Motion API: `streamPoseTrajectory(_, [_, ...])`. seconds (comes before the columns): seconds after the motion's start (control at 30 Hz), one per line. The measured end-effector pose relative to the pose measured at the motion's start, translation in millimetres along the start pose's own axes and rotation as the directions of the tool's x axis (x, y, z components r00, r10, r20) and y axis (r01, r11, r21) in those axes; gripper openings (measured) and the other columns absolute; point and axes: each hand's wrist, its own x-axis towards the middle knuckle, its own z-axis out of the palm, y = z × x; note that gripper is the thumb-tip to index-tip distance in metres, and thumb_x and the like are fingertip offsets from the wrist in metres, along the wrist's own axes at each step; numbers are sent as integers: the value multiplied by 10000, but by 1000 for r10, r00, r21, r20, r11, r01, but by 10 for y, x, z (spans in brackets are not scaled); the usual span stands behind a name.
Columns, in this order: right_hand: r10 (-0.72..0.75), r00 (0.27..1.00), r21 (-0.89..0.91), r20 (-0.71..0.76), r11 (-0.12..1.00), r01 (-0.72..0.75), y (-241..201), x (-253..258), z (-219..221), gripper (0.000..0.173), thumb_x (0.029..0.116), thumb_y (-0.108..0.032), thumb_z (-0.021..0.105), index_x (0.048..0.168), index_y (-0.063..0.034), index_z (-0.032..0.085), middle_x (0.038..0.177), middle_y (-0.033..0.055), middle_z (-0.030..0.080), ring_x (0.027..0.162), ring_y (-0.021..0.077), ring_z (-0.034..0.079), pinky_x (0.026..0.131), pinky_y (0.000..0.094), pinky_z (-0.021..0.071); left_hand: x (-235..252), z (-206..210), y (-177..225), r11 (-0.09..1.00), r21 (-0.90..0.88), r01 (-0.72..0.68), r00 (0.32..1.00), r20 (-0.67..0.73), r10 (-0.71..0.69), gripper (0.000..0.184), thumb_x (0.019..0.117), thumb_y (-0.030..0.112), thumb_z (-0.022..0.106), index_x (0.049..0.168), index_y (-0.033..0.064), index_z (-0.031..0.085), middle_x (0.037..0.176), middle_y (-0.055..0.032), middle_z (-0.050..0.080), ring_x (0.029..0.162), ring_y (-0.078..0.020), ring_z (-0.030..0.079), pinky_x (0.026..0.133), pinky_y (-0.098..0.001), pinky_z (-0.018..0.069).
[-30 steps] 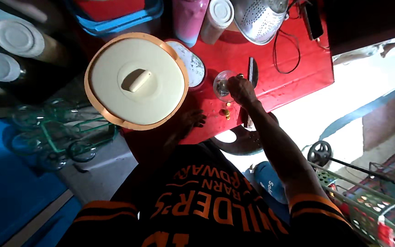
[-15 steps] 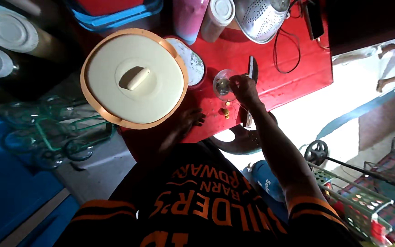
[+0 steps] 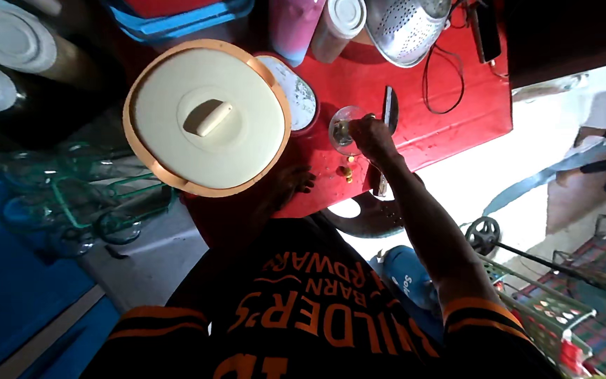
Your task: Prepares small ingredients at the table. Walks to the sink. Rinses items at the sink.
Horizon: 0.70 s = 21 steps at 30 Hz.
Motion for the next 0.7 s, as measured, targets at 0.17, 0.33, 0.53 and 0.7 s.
streamPoseTrajectory(0.17, [3, 1000, -24, -20, 1000, -3, 7, 18, 24, 274, 1029, -216, 554, 1137, -46, 739, 1057, 215, 725, 1009, 410, 701, 904, 609, 537, -2, -10, 0, 1000, -5, -5, 1000, 20, 5, 334, 1064, 135, 524, 1363, -12, 545, 1117, -109, 731, 921, -190, 729, 823, -370, 614])
streamPoseTrajectory(0.33, [21, 1000, -48, -2, 999, -21, -25, 49, 9, 276, 1029, -224, 541, 1127, -55, 736, 1062, 216, 722, 1010, 413, 701, 886, 615, 540, 12, -47, -20, 999, 32, -19, 999, 39, 17, 347, 1071, 157, 520, 1370, -17, 543, 1145, -112, 730, 937, -196, 735, 840, -374, 617])
streamPoseTrajectory(0.53, [-1, 997, 47, -83, 999, 5, -50, 32, -32, 257, 1007, -189, 572, 1113, -37, 750, 1035, 197, 742, 993, 382, 714, 911, 586, 542, -53, 39, 179, 996, 35, 83, 996, 12, -83, 343, 1072, 127, 509, 1380, -24, 521, 1149, -113, 712, 927, -170, 717, 844, -350, 600])
streamPoseTrajectory(0.7, [17, 989, 160, -147, 987, 7, -29, 25, 7, 239, 988, -182, 605, 1099, -27, 750, 998, 169, 752, 946, 326, 727, 892, 544, 563, -20, 26, 119, 998, -1, 60, 998, 11, -60, 322, 1058, 109, 531, 1351, -24, 547, 1103, -102, 724, 873, -153, 719, 787, -326, 609])
